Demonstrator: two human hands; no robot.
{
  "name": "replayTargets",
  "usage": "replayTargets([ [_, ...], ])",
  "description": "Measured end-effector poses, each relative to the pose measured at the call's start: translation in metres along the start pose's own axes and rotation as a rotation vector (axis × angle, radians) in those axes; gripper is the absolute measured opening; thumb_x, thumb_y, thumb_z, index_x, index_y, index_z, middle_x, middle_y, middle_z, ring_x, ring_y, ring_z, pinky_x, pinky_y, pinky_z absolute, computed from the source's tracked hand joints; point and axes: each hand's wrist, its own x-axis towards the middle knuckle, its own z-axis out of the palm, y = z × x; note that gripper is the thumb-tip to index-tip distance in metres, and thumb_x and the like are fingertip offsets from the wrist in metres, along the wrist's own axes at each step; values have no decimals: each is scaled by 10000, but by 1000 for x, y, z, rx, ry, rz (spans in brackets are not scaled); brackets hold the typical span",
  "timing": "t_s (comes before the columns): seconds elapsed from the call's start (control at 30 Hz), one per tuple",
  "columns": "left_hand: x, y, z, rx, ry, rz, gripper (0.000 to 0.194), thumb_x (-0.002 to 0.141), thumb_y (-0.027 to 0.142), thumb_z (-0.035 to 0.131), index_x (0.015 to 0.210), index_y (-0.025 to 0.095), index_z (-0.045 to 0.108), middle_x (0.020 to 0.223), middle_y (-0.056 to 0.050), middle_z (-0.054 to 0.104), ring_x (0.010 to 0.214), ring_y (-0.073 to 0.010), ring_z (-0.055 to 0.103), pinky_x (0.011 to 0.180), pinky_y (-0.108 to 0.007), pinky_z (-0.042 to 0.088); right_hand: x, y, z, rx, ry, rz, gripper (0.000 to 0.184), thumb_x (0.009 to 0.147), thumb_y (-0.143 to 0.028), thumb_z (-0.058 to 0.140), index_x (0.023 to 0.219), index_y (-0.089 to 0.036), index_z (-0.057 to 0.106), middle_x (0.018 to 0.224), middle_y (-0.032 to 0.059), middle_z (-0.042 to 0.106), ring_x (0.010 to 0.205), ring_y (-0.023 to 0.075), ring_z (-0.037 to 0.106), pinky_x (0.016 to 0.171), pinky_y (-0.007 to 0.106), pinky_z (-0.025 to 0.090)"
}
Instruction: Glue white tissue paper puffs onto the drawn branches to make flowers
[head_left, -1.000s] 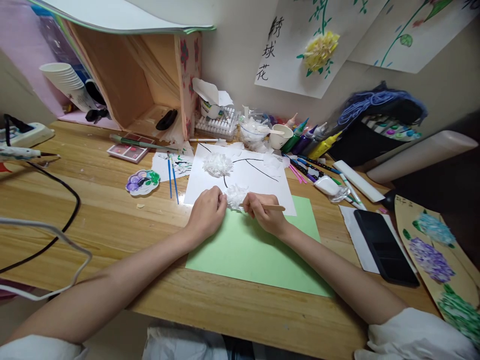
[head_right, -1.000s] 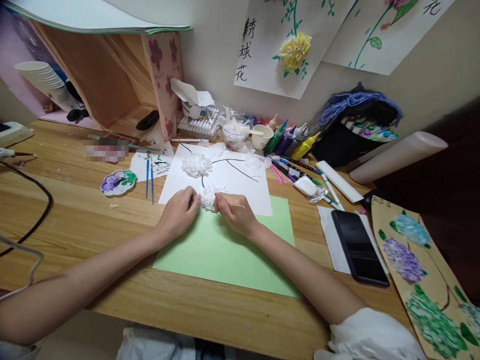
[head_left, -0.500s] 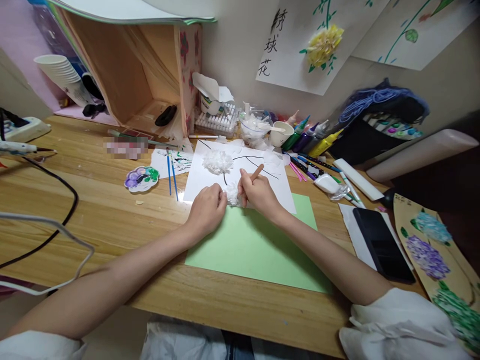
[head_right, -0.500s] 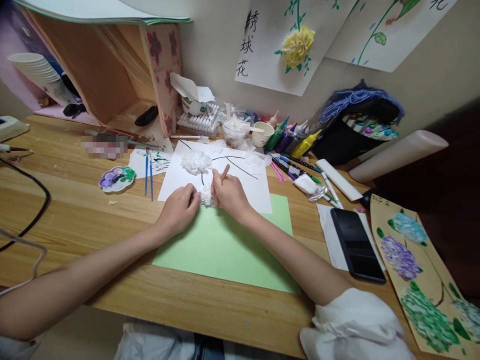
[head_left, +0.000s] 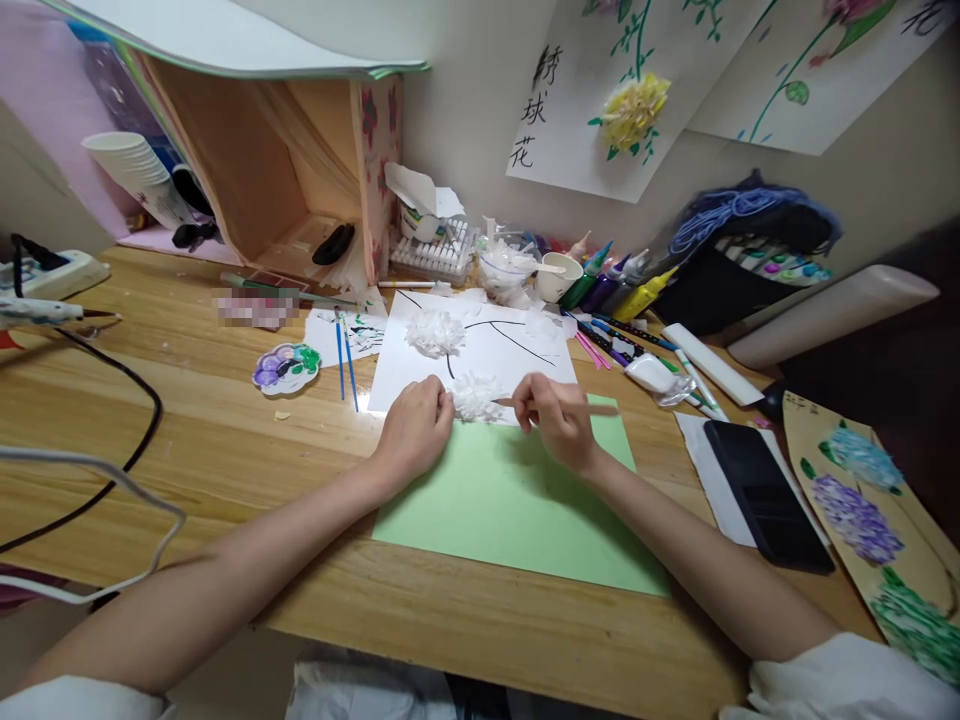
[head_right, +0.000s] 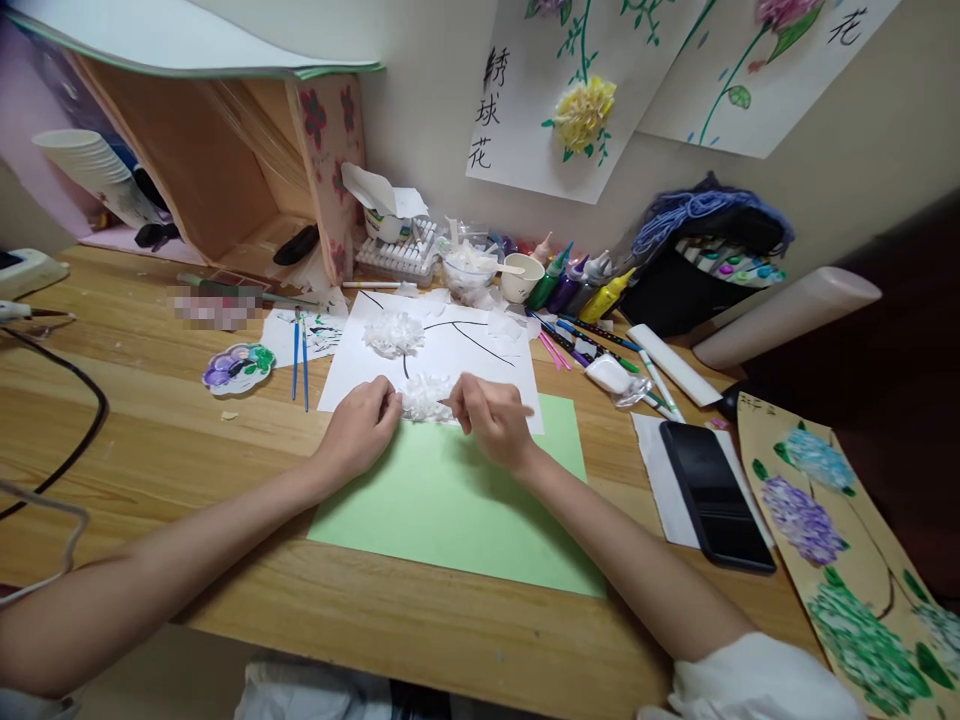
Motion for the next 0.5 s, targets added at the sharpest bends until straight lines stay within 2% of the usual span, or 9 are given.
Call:
replayTargets([
  [0.1,-3,1,-4,-34,-5,-13,203,892,267,334,699,210,360,686,-10,499,683,-174,474,610,-294,331,-11,17,-2,-45,94,-98,460,921,-421,331,572,-189,522,509,-3,515,474,101,451,516,250,359],
  [0.2,0,3,-14,-48,39,19,198,894,272,348,712,205,391,713,-10,519,707,-165,485,626,-286,352,-6,33,-1,162,229,64,417,912,-440,347,627,-196,529,511,-15,508,472,101,451,485,238,354],
  [0.27,14,6,-24,12,110,64,197,894,281,360,727,200,426,752,-20,542,754,-171,492,664,-292,366,3,38,-2,335,291,182,413,899,-467,357,634,-197,524,504,-20,510,455,95,450,464,227,351],
  [0.4,72,6,-39,198,188,74,201,889,305,383,831,184,533,871,-61,598,872,-206,510,759,-319,387,16,44,-5,544,361,320,409,851,-511,408,615,-193,508,458,-26,503,417,87,434,437,213,336],
  [0.5,124,0,-37,322,91,-98,230,861,293,427,914,153,601,1031,-122,599,1026,-252,493,845,-343,386,18,47,-7,599,395,359,417,817,-545,436,608,-191,500,437,-27,496,391,82,416,402,209,295],
])
